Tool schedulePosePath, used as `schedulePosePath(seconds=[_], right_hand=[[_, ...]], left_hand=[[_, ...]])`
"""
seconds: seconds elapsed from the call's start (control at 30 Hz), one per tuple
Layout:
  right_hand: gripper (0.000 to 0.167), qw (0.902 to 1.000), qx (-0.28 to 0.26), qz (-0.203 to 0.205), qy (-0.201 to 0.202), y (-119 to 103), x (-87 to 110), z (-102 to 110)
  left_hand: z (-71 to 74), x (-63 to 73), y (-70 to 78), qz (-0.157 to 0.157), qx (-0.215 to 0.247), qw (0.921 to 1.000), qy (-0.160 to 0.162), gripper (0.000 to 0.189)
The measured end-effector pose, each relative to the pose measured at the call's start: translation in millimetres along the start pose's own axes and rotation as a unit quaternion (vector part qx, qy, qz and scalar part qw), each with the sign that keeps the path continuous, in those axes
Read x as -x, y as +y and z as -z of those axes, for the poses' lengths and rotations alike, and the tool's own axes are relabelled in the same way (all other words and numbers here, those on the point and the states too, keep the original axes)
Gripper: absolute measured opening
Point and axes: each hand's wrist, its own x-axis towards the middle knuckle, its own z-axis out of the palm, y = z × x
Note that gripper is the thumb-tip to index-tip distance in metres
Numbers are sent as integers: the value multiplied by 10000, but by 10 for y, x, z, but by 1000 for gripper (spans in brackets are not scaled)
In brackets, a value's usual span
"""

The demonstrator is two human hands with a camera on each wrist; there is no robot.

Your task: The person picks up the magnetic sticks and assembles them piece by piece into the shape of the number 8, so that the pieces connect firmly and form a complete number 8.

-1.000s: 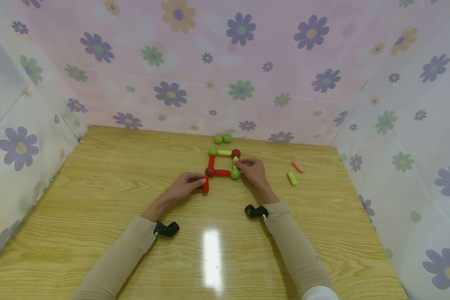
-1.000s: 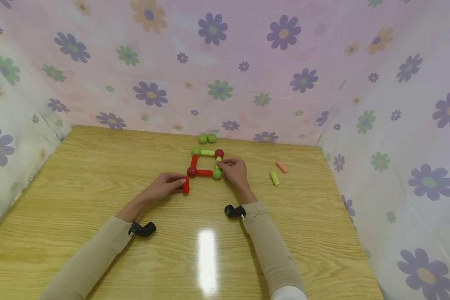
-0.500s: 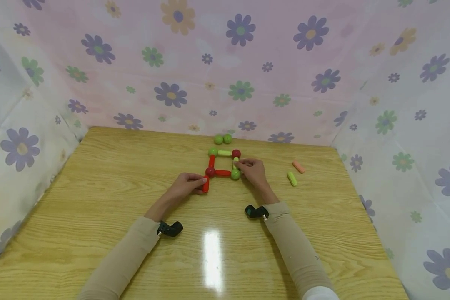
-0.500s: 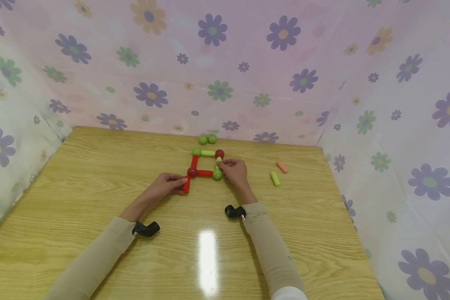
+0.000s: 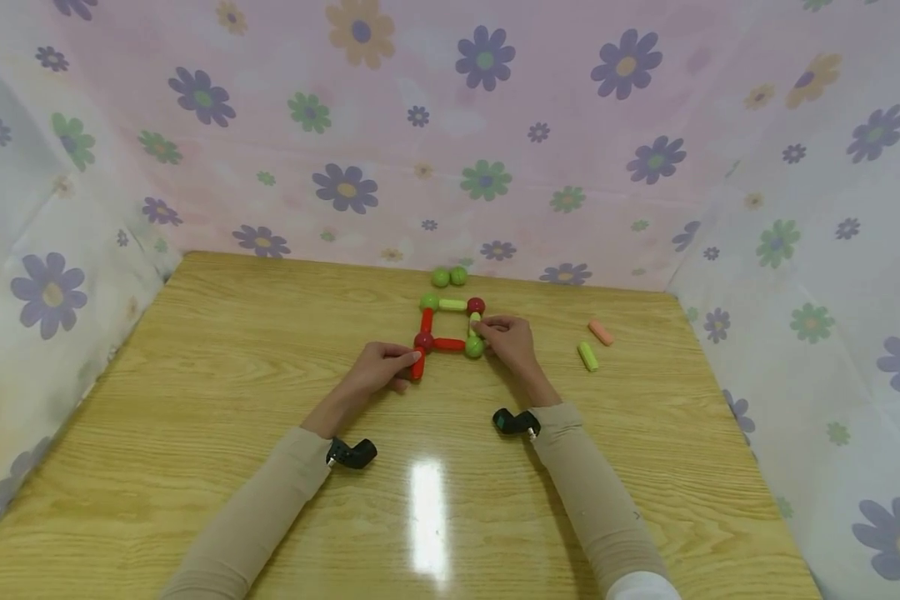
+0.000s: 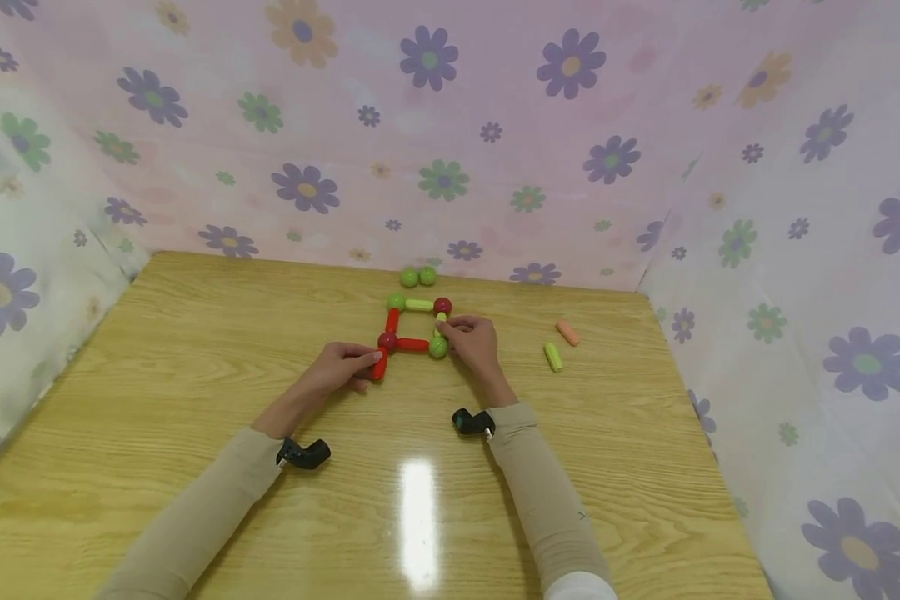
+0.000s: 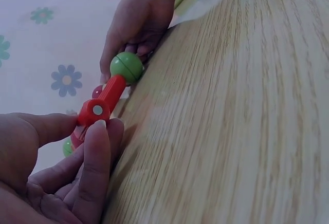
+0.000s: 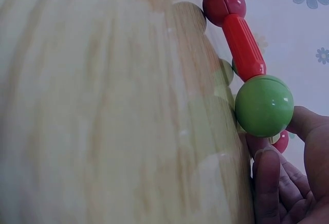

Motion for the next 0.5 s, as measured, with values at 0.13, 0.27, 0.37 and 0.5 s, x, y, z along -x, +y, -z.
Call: schedulePosePath(seconds=[0.13,0.27,0.37,0.5], right_hand=[[32,10000,14,-43,-39,3,-1,1],[32,10000,59,-3,-32,5,-9,6],[32,9999,115,22,-32,-6,-4,10],[32,9998,188,16,-37,-19,5,9]], left_hand=[[-22,3,0,-21,-13,9999,140,40],[-42,3,-5,-85,-2,9997,230,39],[-51,-14,-24,-154,9,9996,240,39],[-54,-30,-44,-222,6,9994,253,40]])
